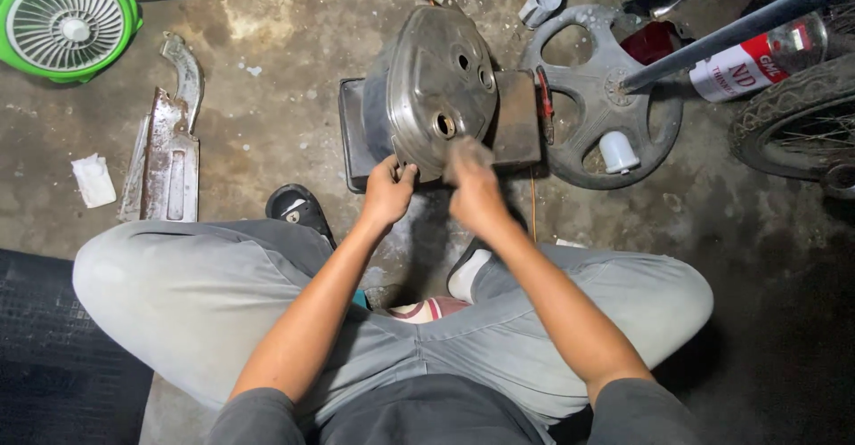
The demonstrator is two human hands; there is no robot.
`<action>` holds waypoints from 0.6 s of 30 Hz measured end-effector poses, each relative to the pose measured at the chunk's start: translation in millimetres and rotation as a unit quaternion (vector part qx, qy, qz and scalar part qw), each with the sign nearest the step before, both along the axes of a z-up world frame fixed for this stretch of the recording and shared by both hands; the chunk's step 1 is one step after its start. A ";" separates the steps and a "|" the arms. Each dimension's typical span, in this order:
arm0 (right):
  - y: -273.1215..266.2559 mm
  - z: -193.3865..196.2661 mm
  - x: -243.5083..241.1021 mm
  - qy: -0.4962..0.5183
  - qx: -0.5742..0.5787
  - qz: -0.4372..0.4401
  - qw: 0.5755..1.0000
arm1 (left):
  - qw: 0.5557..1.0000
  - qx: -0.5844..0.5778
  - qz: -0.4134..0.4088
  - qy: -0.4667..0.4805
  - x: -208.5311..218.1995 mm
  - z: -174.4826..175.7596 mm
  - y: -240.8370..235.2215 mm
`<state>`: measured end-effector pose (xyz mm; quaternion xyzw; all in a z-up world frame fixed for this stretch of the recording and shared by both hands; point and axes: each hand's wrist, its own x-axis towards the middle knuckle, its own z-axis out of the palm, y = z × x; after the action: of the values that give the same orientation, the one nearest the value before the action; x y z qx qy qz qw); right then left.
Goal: Sanding a metal muffler component with sandpaper to prepare it for painting or polishing.
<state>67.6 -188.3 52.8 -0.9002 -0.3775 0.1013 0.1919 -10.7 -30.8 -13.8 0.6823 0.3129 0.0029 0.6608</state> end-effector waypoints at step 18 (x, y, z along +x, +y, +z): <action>25.5 -14.6 13.7 0.156 -0.155 -0.122 0.968 | 1.000 0.011 -0.013 0.015 7.0 33.1 4.6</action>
<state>81.3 -162.8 38.1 -0.9312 -0.2103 0.2737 0.1173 -3.8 -26.2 19.3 0.6937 0.3139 -0.0125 0.6482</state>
